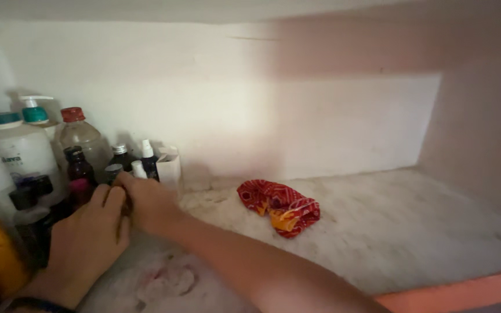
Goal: The person organizes several bottles on a shelf by wiping them with a cloth, moving them between shelves, and rearranging other items in a lower cubby.
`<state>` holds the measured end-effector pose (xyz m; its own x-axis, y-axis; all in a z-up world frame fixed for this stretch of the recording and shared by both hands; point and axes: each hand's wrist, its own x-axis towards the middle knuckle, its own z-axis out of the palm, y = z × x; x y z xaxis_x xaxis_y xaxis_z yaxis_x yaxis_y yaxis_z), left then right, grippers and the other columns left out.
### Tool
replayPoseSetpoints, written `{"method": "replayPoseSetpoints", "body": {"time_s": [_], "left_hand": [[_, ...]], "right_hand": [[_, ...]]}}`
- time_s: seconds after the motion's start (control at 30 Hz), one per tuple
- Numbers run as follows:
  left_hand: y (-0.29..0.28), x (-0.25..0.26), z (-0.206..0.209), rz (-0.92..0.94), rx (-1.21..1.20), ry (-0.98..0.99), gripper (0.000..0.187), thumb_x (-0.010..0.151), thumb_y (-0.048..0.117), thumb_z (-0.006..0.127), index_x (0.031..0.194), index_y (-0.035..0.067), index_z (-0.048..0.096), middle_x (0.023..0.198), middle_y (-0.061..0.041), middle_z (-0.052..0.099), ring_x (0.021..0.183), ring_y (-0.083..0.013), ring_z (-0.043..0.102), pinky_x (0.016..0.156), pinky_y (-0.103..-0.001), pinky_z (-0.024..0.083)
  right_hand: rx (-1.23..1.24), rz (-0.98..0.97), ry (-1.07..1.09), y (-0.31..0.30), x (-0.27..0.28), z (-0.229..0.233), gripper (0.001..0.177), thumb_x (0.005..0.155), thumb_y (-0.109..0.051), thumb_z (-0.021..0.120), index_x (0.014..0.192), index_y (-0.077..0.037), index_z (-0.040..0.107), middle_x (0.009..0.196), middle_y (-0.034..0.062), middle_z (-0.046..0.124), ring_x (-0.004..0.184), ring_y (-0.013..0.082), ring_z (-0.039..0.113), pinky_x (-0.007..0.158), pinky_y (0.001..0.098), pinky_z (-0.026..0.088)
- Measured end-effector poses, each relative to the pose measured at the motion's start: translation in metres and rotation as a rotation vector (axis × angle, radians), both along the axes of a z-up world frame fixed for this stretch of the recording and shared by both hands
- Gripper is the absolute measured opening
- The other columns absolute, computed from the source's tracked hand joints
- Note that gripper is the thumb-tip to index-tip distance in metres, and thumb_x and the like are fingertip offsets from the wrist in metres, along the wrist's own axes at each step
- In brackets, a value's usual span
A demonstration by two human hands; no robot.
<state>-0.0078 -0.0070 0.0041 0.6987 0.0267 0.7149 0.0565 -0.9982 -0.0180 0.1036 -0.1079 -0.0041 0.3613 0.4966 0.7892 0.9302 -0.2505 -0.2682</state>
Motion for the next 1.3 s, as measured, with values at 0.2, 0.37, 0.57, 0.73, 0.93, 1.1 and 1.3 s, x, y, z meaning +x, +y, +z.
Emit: {"method": "replayPoseSetpoints", "body": {"time_s": [0.2,0.37,0.57,0.73,0.93,1.1,1.3], "left_hand": [[-0.012,-0.004,0.007,-0.265,0.090,0.124,0.046,0.078,0.022,0.061,0.122,0.012,0.051,0.123,-0.009,0.054,0.081,-0.0325,0.069,0.061,-0.048,0.057],[-0.021,-0.010,0.009,-0.385,0.094,0.291,0.046,0.082,0.016,0.064,0.126,0.015,0.051,0.112,-0.010,0.054,0.082,-0.0346,0.068,0.063,-0.048,0.056],[-0.022,-0.003,0.006,-0.622,0.183,0.159,0.039,0.083,0.012,0.065,0.119,0.010,0.054,0.113,-0.011,0.056,0.089,-0.0346,0.067,0.065,-0.048,0.055],[-0.036,0.008,0.014,-0.626,0.228,0.240,0.039,0.083,0.018,0.070,0.119,0.010,0.054,0.116,-0.012,0.055,0.094,-0.0349,0.065,0.068,-0.048,0.055],[-0.088,0.041,0.027,-0.759,0.156,0.229,0.045,0.086,0.018,0.068,0.126,0.007,0.050,0.119,-0.015,0.053,0.105,-0.0351,0.061,0.078,-0.049,0.053],[-0.134,0.084,0.001,-0.820,0.119,-0.079,0.068,0.077,0.011,0.066,0.142,0.004,0.044,0.135,-0.020,0.053,0.119,-0.0403,0.056,0.088,-0.051,0.047],[-0.143,0.115,-0.021,-1.073,-0.278,-0.109,0.048,0.098,0.009,0.058,0.142,-0.002,0.043,0.127,-0.025,0.061,0.116,-0.0419,0.059,0.097,-0.047,0.048]], "right_hand": [[-0.343,-0.242,-0.191,-0.052,0.000,0.046,0.028,0.086,-0.028,0.071,0.107,-0.009,0.063,0.106,0.0144,0.072,0.107,0.0365,0.067,0.087,0.0515,0.053],[-0.714,-0.496,0.026,-0.115,-0.011,0.050,0.059,0.084,-0.051,0.068,0.135,-0.025,0.055,0.141,0.0119,0.051,0.134,0.0395,0.042,0.104,0.0719,0.031],[-0.775,-0.486,0.170,-0.157,-0.012,0.007,0.049,0.098,-0.051,0.055,0.139,-0.024,0.056,0.140,0.0172,0.055,0.131,0.0431,0.049,0.107,0.0654,0.042],[-0.622,-0.627,-0.135,-0.186,-0.013,0.011,0.048,0.083,-0.032,0.066,0.128,-0.017,0.061,0.140,0.0145,0.055,0.133,0.0368,0.046,0.106,0.0579,0.043],[-0.530,-0.839,0.112,-0.210,0.011,0.012,0.051,0.087,-0.030,0.065,0.136,-0.019,0.055,0.130,0.0187,0.059,0.121,0.0425,0.055,0.092,0.0599,0.048],[-0.363,-0.683,0.096,-0.231,0.032,0.004,0.025,0.093,-0.016,0.057,0.117,-0.011,0.062,0.098,0.0150,0.074,0.092,0.0389,0.069,0.077,0.0506,0.054],[-0.043,-0.490,0.244,-0.222,0.015,0.020,0.017,0.104,-0.018,0.053,0.107,-0.006,0.064,0.073,0.0130,0.070,0.062,0.0277,0.067,0.057,0.0392,0.052]]}}
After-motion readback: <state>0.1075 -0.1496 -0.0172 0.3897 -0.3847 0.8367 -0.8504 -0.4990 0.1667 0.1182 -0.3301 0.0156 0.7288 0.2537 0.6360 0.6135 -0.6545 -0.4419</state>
